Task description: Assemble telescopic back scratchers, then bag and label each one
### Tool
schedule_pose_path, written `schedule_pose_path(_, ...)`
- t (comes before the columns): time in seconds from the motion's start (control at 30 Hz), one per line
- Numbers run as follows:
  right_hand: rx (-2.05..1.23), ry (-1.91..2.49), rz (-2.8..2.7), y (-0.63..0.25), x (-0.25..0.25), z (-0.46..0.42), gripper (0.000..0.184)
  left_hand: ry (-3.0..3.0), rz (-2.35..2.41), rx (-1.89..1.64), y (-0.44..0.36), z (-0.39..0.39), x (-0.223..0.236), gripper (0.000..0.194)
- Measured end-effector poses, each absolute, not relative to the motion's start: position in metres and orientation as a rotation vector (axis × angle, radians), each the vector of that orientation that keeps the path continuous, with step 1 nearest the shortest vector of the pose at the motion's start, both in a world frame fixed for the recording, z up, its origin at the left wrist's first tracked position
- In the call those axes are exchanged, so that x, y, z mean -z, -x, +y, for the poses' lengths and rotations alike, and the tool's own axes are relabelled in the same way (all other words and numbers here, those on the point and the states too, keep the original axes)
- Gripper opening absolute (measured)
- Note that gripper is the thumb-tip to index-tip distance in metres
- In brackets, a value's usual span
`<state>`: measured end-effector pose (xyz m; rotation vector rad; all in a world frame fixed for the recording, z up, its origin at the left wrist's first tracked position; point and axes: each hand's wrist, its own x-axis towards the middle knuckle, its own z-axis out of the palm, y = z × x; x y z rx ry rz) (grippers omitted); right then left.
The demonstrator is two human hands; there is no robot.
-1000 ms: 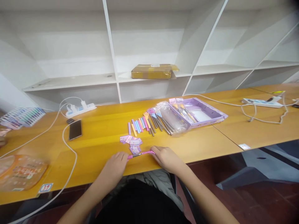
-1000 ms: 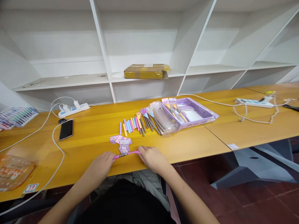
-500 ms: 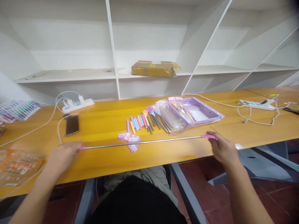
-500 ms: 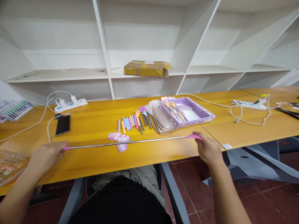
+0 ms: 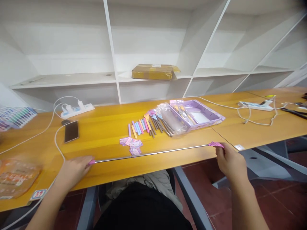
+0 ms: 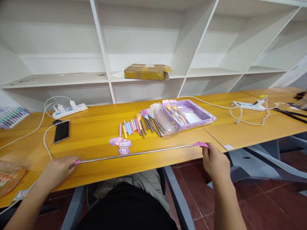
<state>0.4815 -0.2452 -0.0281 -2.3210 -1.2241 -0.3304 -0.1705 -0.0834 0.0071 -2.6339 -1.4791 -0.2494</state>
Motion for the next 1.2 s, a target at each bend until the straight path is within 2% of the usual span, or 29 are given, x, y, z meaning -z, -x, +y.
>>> schedule_pose_path(0.2,0.149,2.419,-1.232,-0.479,0.024,-0.244,0.033,2.627,-1.396,0.079,0.166,-0.086,-0.006,0.041)
schedule_pose_path(0.43,0.052,2.415,-1.406,-0.478,0.05,-0.223,0.034,2.604,-1.518,-0.032,0.157,-0.082,0.001,0.034)
schedule_pose_path(0.67,0.21,2.532,-1.435,-0.482,0.048,-0.192,0.033,2.668,-1.548,-0.018,0.143,-0.072,0.002,0.036)
schedule_pose_path(0.83,0.369,2.42,-1.666,-0.389,0.035,-0.165,0.025,2.806,-1.525,-0.063,0.069,-0.084,0.015,0.029)
schedule_pose_path(0.93,0.381,2.174,-1.97,-0.298,0.036,-0.163,0.007,2.824,-1.586,-0.113,0.012,-0.105,0.024,0.026)
schedule_pose_path(1.0,0.382,2.035,-2.064,-0.257,0.04,-0.164,0.016,2.822,-1.628,-0.169,-0.011,-0.116,0.027,0.027)
schedule_pose_path(1.2,0.114,1.869,-2.13,-0.253,0.053,-0.155,0.012,2.783,-1.63,-0.227,-0.012,-0.119,0.024,0.031)
